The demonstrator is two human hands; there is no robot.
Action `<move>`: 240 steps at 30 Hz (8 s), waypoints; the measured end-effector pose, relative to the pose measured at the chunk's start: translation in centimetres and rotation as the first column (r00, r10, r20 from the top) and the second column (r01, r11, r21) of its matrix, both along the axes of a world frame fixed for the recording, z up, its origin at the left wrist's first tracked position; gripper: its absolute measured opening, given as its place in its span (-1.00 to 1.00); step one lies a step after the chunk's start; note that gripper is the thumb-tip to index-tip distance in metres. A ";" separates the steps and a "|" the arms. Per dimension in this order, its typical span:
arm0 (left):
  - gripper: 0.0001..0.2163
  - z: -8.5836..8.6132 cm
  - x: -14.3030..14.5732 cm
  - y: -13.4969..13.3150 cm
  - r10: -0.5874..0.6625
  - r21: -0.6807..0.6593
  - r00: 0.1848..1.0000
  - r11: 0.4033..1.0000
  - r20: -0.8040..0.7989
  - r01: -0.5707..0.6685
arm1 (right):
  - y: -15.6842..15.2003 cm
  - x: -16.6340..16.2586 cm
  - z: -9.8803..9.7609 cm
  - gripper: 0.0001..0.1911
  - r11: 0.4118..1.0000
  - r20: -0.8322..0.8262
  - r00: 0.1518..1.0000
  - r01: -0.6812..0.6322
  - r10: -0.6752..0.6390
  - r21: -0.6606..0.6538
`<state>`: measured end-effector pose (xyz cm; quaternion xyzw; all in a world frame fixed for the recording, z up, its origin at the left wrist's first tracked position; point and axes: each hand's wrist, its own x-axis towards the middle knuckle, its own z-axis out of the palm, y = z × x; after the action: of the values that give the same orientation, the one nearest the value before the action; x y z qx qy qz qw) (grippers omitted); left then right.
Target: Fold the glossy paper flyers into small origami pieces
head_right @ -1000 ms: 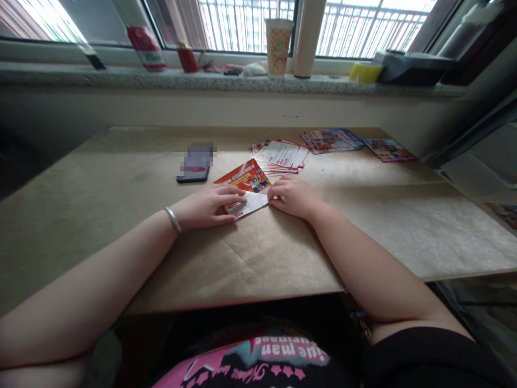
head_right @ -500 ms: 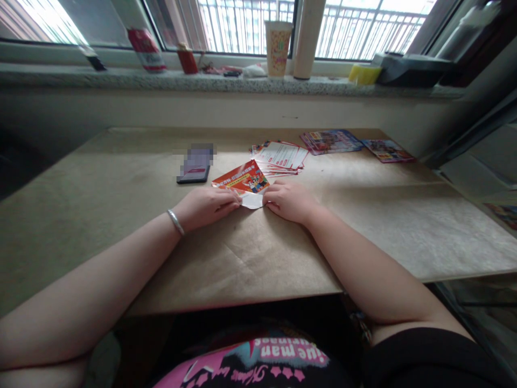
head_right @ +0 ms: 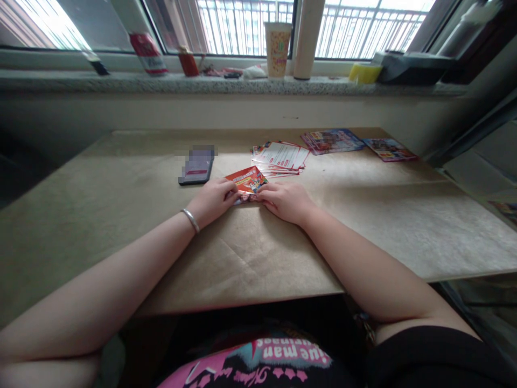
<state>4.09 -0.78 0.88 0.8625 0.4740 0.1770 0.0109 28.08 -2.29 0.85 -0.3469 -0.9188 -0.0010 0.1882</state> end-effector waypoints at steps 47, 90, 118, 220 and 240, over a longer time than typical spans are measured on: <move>-0.74 -0.3 -1.4 -0.3 -0.153 0.119 0.948 0.974 -0.281 0.193 | 1.0 -1.0 -1.3 -0.71 0.997 -0.029 0.998 0.060 -0.059 0.044; -0.61 0.4 0.4 -2.2 -0.067 0.056 0.932 0.994 -0.356 0.093 | 0.6 -0.4 -0.8 -0.70 0.995 0.037 0.994 0.098 -0.098 0.015; -0.58 0.0 0.9 -2.3 -0.123 0.079 0.924 0.984 -0.362 0.162 | 1.1 -0.3 -1.0 -0.72 0.998 -0.054 0.996 0.066 -0.066 0.002; -0.45 0.6 2.2 -3.4 -0.071 0.023 0.883 0.995 -0.465 0.092 | 0.1 0.0 0.8 -0.72 0.993 0.093 0.990 0.108 -0.102 -0.054; -0.56 1.5 -0.8 -1.8 -0.245 -0.124 0.900 0.969 -0.360 0.214 | 0.3 -0.1 0.6 -0.74 0.987 0.066 0.988 0.143 -0.139 -0.068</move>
<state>3.26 -2.56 2.36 0.9289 0.3694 -0.0118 -0.0234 28.00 -1.97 1.48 -0.4173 -0.8968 0.0083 0.1467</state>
